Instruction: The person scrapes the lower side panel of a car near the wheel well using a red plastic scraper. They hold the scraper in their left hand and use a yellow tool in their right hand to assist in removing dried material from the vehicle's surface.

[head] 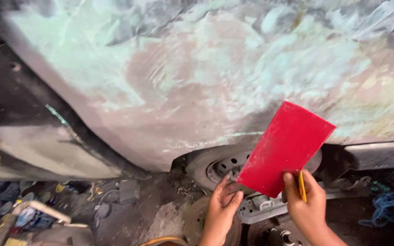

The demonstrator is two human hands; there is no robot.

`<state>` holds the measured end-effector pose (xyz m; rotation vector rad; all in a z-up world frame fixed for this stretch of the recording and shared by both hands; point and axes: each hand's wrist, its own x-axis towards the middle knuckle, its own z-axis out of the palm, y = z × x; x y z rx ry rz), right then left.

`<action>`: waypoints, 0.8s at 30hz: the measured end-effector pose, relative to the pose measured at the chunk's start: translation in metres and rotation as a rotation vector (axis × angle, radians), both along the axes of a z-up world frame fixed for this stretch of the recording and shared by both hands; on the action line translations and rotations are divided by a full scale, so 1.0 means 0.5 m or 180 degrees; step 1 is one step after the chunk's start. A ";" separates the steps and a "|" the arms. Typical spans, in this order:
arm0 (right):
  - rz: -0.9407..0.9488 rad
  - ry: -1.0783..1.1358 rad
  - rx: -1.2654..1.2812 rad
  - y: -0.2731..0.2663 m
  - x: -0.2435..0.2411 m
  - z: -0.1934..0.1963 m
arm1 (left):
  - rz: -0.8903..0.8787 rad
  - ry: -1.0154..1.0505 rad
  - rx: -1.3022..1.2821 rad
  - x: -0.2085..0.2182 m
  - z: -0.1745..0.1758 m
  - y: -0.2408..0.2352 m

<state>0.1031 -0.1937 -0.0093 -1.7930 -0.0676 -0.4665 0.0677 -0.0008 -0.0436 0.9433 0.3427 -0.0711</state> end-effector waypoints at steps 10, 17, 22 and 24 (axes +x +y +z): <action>-0.0087 -0.0224 -0.0108 0.006 0.080 -0.031 | 0.0450 0.0025 -0.0305 0.102 -0.003 -0.036; -0.0466 -0.0495 -0.1006 -0.006 0.116 -0.064 | 0.0699 0.0263 -0.0446 0.158 -0.024 -0.047; -0.0384 -0.0795 -0.1047 0.011 0.139 -0.055 | 0.0760 0.0313 -0.0505 0.193 -0.054 -0.048; -0.0487 -0.0426 -0.0884 0.036 0.134 -0.012 | 0.0743 0.0269 -0.0592 0.202 -0.073 -0.048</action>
